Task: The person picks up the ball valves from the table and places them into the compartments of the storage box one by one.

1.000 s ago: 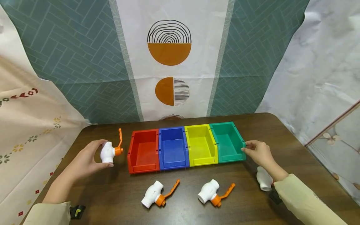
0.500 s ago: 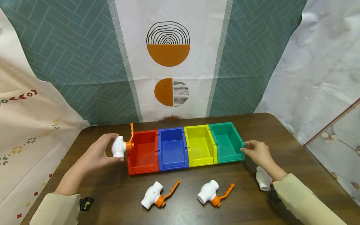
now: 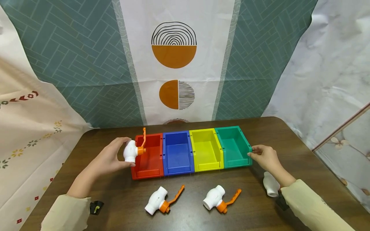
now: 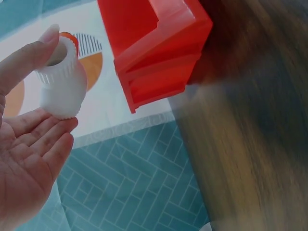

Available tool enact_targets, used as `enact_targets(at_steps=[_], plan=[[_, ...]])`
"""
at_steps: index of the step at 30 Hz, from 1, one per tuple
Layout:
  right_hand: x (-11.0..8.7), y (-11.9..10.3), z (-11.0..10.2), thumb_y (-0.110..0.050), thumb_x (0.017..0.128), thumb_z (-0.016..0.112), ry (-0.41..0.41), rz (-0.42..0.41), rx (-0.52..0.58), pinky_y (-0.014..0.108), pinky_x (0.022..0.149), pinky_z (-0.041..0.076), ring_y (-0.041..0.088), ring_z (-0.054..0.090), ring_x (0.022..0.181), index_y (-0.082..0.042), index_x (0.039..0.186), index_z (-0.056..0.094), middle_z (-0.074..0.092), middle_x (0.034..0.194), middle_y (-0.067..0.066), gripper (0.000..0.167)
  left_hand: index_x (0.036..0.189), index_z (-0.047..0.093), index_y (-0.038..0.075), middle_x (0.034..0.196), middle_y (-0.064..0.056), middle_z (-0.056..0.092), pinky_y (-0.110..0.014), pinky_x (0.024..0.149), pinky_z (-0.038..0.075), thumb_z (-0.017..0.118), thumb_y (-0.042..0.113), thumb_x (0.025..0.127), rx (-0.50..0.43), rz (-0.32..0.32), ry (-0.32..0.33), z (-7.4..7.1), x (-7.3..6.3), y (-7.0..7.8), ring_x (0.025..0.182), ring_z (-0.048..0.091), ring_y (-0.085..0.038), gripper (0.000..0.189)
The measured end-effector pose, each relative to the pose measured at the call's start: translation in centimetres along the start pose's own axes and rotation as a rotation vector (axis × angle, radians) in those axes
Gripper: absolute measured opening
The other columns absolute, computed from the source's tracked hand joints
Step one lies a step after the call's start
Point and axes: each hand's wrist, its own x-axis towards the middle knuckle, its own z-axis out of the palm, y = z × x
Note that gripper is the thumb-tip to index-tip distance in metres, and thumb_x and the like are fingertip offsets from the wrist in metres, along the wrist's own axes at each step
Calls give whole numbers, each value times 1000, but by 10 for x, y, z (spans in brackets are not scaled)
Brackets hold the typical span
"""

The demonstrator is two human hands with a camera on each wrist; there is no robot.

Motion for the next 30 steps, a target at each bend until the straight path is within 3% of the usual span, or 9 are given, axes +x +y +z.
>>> enact_targets(at_steps=[15,30], plan=[[0,-1,0,-10,85,68,7,-5,10,46,71,56,40,66,88,14,106,63,69,95,27,32,125,47,-8,122,-24,54,-56,95,45,86,15,66,-33,-102,-101,12,4,5,112,52,-39,74],[0,-1,0,-9,85,68,9,-5,14,45,70,56,40,66,88,14,106,63,68,97,27,32,123,48,-6,116,-18,56,-50,88,52,86,14,65,-39,-90,-121,24,7,5,100,55,-30,71]])
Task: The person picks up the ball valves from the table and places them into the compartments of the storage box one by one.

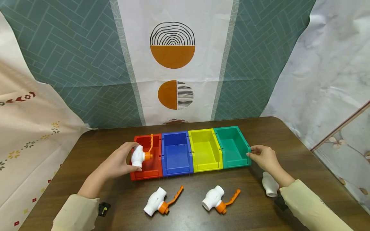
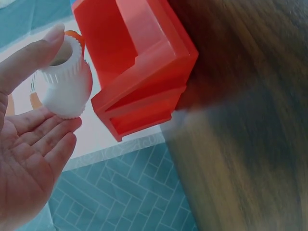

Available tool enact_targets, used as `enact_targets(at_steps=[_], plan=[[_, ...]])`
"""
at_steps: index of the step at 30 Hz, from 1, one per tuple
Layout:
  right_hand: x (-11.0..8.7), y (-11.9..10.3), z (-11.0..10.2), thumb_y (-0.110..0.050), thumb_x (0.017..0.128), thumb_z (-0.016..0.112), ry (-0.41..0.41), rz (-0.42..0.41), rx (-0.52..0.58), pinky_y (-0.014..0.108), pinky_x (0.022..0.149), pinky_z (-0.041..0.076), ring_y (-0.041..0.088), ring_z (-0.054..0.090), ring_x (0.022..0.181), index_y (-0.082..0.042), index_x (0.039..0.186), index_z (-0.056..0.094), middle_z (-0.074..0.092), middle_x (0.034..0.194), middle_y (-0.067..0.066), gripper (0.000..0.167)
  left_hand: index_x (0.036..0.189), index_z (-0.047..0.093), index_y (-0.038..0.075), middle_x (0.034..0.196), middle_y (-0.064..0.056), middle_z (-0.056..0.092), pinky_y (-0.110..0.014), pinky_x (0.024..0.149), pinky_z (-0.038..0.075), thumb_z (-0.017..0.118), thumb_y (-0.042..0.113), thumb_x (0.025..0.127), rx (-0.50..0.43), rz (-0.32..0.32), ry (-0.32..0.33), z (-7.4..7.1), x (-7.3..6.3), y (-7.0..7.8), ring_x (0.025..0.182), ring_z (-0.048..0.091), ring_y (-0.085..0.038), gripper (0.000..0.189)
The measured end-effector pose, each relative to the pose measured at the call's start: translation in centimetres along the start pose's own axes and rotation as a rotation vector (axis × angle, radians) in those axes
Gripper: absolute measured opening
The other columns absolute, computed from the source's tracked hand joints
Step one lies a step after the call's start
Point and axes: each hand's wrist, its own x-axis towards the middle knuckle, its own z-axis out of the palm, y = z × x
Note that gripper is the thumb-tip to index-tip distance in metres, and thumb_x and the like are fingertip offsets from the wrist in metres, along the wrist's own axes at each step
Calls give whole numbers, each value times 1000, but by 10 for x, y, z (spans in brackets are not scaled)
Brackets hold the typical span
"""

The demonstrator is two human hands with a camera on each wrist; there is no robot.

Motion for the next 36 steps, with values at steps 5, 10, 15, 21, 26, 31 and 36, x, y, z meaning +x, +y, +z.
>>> enact_targets(at_steps=[5,10,15,21,26,31,36], plan=[[0,0,0,-8,85,68,5,-5,1,45,70,56,39,66,87,14,105,63,69,95,26,31,123,48,-6,118,-19,56,-51,89,51,86,15,66,-5,-3,-14,4,2,2,101,56,-31,72],[0,0,0,-8,85,69,7,-2,2,45,71,56,39,66,87,14,105,63,69,94,26,30,123,48,-6,117,-18,56,-51,90,51,86,15,66,6,-6,-23,7,4,0,100,56,-30,72],[1,1,0,-9,84,69,11,-2,-1,45,71,56,39,66,87,13,105,64,69,94,26,31,124,48,-5,118,-19,56,-52,91,50,86,18,66,8,-18,-39,9,6,-2,101,56,-31,73],[1,2,1,-8,85,68,10,-3,4,44,70,57,39,67,87,14,105,63,69,95,26,31,124,48,-7,120,-21,55,-53,94,48,86,16,66,13,-20,-47,13,7,-3,105,56,-34,73],[1,1,1,-9,85,68,5,0,6,44,70,57,38,66,87,14,106,63,69,96,26,31,123,49,-8,119,-21,55,-53,94,47,86,15,65,14,-13,-47,16,8,-5,105,56,-35,72],[1,1,1,-9,86,68,-2,8,5,43,69,57,38,66,88,14,107,63,68,99,27,32,124,48,-8,120,-22,55,-54,93,48,86,15,66,20,-22,-62,17,9,-6,105,56,-36,73],[1,1,0,-9,86,68,1,4,4,43,69,57,39,66,87,14,107,63,68,99,27,32,123,49,-9,118,-22,56,-53,93,48,85,14,65,21,-15,-69,18,11,-8,103,57,-34,72]])
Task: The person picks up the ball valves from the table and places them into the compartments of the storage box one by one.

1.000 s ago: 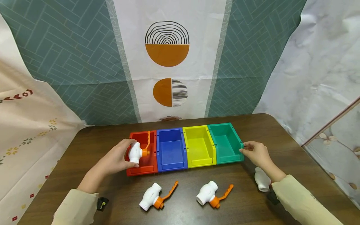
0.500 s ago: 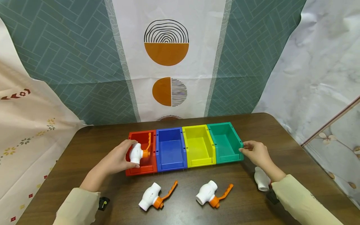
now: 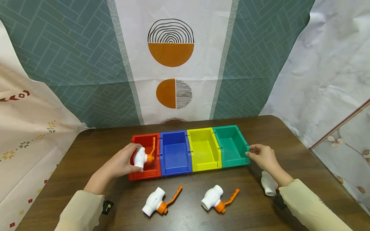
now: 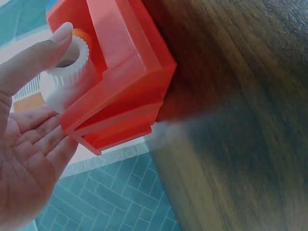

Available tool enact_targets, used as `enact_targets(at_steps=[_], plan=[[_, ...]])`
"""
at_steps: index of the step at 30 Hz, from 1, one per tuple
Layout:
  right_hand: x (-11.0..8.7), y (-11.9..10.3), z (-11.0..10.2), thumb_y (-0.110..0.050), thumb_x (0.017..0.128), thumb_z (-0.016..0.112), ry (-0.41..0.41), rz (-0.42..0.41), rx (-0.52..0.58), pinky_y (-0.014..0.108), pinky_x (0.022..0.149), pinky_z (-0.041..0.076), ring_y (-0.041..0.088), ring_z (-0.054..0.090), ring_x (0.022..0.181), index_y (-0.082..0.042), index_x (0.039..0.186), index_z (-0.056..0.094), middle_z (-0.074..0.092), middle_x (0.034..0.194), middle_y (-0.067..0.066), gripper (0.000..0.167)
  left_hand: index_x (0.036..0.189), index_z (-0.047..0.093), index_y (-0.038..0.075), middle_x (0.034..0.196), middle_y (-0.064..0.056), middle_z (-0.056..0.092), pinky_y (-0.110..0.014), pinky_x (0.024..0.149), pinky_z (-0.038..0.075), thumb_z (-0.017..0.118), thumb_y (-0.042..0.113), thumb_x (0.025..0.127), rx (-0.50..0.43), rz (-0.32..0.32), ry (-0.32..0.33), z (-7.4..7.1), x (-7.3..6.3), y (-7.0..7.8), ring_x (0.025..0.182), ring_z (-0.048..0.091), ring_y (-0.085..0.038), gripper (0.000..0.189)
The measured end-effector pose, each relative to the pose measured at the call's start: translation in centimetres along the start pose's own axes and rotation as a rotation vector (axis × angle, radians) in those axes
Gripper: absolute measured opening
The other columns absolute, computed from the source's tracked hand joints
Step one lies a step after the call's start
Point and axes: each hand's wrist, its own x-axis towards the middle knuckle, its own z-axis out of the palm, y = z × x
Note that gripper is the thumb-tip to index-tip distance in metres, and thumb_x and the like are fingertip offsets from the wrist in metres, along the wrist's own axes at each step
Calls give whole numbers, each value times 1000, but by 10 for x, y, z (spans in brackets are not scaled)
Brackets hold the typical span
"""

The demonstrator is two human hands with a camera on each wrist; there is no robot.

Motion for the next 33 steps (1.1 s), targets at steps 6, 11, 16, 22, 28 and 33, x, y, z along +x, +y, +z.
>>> enact_targets(at_steps=[6,11,16,22,28,33], plan=[[0,0,0,-9,86,68,2,-1,2,43,68,57,39,66,87,14,107,63,68,99,27,31,122,50,-8,117,-21,56,-52,92,49,86,14,65,4,0,-6,1,3,0,101,57,-32,71],[0,0,0,-9,85,68,5,-1,-2,43,69,57,38,66,87,13,106,63,68,97,27,31,121,51,-8,116,-20,56,-52,92,49,86,13,65,13,11,-8,1,5,0,100,57,-32,70],[1,0,0,-8,85,69,10,-5,-2,43,69,57,38,67,86,13,105,63,69,95,26,30,120,51,-7,114,-19,57,-51,89,51,87,14,64,26,36,-11,1,7,1,97,58,-30,69],[1,0,0,-8,85,68,7,-5,-2,44,70,57,38,67,87,13,106,63,69,95,26,30,120,51,-7,113,-18,57,-50,89,51,87,14,64,43,31,-24,2,10,3,96,58,-30,70],[1,0,0,-8,85,68,9,-8,0,45,70,57,39,67,87,13,105,63,69,95,26,30,120,51,-8,114,-19,57,-50,89,51,87,15,64,63,23,-37,2,12,4,96,58,-30,70],[1,0,0,-9,85,69,6,-5,-2,45,71,57,39,67,87,13,106,63,69,96,26,30,122,50,-9,116,-21,56,-51,91,50,86,15,65,75,16,-54,3,14,3,98,58,-32,71]])
